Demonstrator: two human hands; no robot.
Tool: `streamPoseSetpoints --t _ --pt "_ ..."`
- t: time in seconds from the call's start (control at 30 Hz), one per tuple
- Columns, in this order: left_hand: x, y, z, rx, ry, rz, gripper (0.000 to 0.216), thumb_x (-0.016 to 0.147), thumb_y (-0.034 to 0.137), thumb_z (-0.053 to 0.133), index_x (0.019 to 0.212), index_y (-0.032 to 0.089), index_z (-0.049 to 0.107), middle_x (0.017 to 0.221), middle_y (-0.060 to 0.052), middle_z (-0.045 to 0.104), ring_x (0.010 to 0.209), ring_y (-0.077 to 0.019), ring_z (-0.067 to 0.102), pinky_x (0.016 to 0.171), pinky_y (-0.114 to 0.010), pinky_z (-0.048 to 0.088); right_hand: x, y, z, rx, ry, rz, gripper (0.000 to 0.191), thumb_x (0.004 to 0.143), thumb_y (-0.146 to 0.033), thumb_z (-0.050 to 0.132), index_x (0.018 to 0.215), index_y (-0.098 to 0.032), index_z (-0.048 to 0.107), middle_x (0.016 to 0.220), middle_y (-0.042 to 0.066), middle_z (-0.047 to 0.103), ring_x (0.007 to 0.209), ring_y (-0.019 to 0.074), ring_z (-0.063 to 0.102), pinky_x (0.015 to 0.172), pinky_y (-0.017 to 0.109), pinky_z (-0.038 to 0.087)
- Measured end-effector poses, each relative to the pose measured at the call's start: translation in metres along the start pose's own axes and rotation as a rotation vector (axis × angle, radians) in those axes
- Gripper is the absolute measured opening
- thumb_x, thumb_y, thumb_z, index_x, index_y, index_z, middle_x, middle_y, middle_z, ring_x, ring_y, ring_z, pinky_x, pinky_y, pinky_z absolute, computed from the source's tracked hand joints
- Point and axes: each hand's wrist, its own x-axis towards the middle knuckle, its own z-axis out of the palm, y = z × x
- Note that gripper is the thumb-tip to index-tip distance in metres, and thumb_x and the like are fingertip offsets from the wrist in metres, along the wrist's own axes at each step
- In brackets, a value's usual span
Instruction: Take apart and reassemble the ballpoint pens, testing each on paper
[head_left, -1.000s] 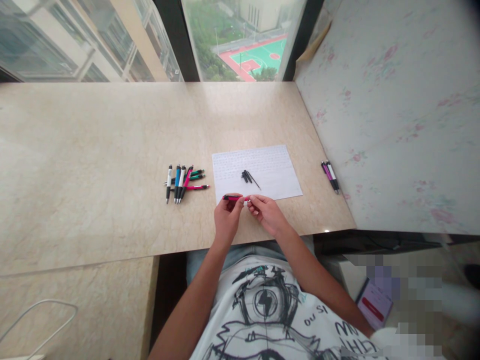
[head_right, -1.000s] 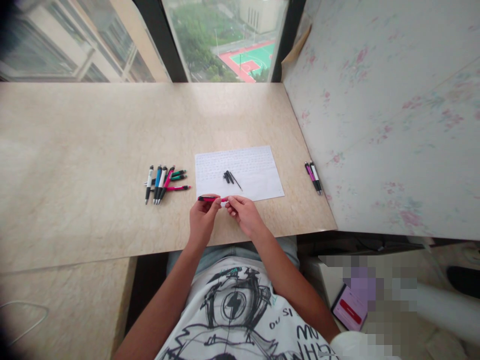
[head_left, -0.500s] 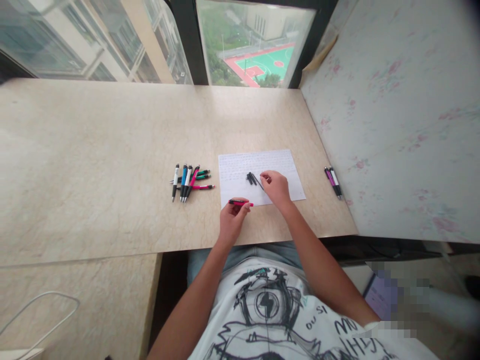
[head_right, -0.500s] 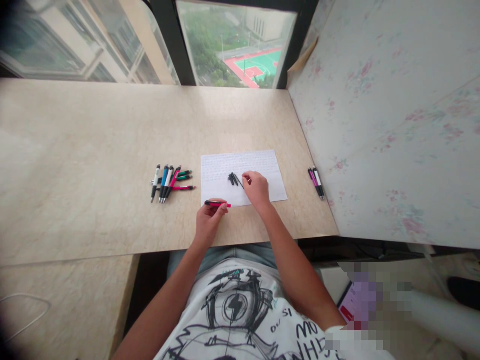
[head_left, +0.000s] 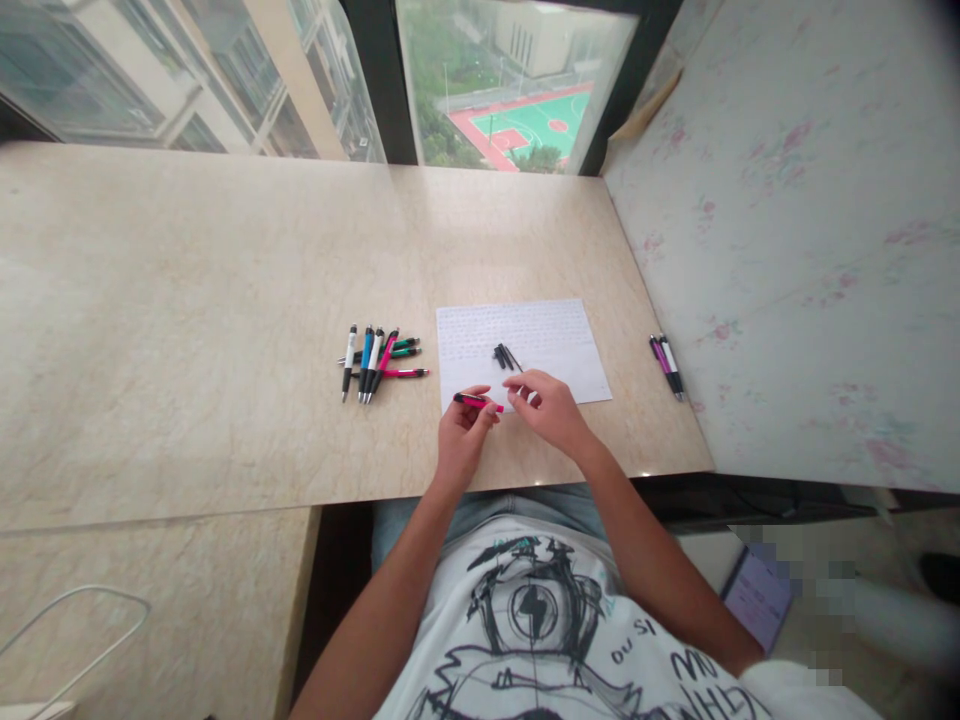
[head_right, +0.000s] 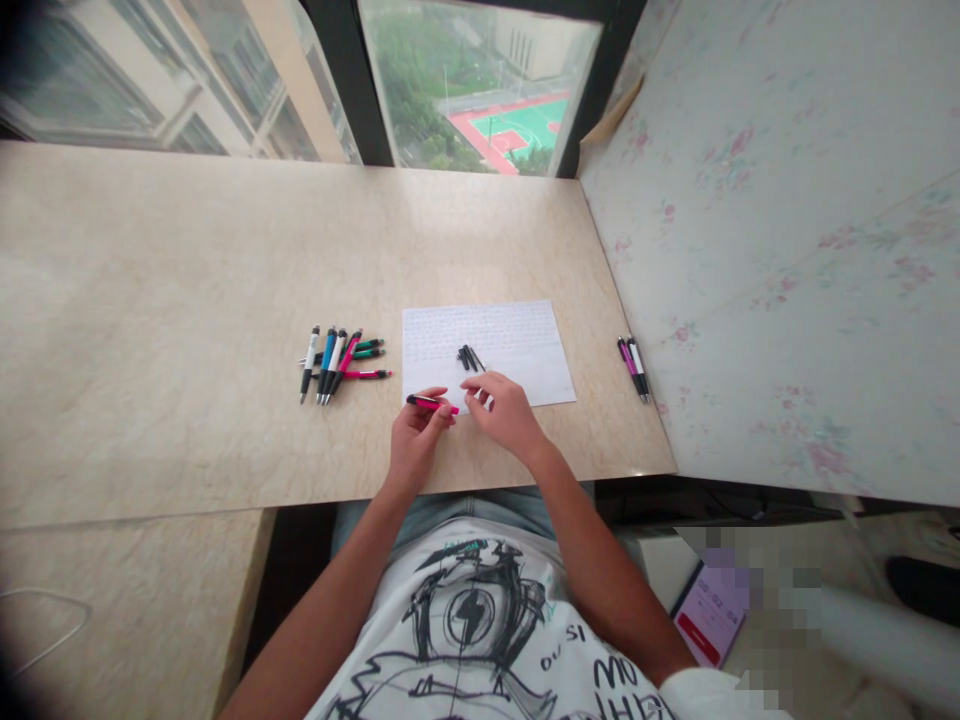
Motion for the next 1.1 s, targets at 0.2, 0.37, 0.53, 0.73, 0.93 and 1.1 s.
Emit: streamPoseSetpoints --t 0.2,0.37,0.53,0.73,0.93,1.1 --pt "0.000 -0.002 0.001 0.015 -0.016 -0.018 0.042 0.076 0.041 0.077 0.108 0.017 0.065 0.081 -0.001 0.067 0.070 -0.0125 0.063 0.067 -0.025 0.050 -0.021 -0.020 0.006 0.035 -0.092 -0.043 0.025 0.083 -0.015 0.059 0.102 -0.025 0.072 0.090 0.005 0.066 0.080 0.0182 0.060 0.066 0.030 0.046" --pt "-0.002 -0.001 0.002 0.069 -0.047 -0.002 0.042 0.079 0.043 0.074 0.111 0.018 0.064 0.081 -0.002 0.067 0.069 -0.0134 0.062 0.067 -0.026 0.049 -0.023 -0.012 0.007 0.171 -0.005 0.073 0.013 0.084 -0.026 0.066 0.093 -0.026 0.074 0.088 0.005 0.069 0.079 0.0191 0.060 0.068 0.031 0.047" --pt "-0.002 -0.001 0.001 0.085 -0.068 0.040 0.035 0.084 0.042 0.069 0.110 0.019 0.065 0.080 -0.002 0.065 0.066 -0.0119 0.059 0.066 -0.025 0.049 -0.025 0.006 0.014 0.495 0.252 0.333 0.022 0.082 -0.038 0.070 0.097 -0.023 0.072 0.091 0.005 0.074 0.079 0.0191 0.065 0.070 0.032 0.050" --pt "-0.002 -0.002 0.000 0.087 -0.072 0.038 0.035 0.085 0.044 0.067 0.110 0.019 0.065 0.081 -0.003 0.066 0.067 -0.0128 0.060 0.066 -0.026 0.049 -0.018 0.018 0.004 0.314 0.390 0.340 0.028 0.082 -0.043 0.067 0.096 -0.020 0.073 0.088 0.007 0.074 0.077 0.0211 0.065 0.069 0.033 0.048" --pt "-0.002 0.001 0.001 0.080 -0.076 0.036 0.032 0.086 0.044 0.066 0.105 0.018 0.066 0.080 -0.003 0.067 0.066 -0.0126 0.061 0.066 -0.026 0.050 -0.006 0.030 -0.007 -0.298 0.396 0.236 0.022 0.088 -0.033 0.058 0.091 -0.018 0.074 0.085 0.009 0.073 0.072 0.0210 0.059 0.072 0.035 0.044" --pt "-0.003 0.001 0.001 0.088 -0.075 0.034 0.032 0.086 0.045 0.065 0.102 0.018 0.066 0.081 -0.004 0.068 0.066 -0.0133 0.061 0.066 -0.027 0.050 0.000 0.036 -0.005 -0.490 0.362 0.194 0.024 0.091 -0.034 0.055 0.092 -0.020 0.074 0.082 0.009 0.071 0.073 0.0214 0.057 0.070 0.033 0.041"
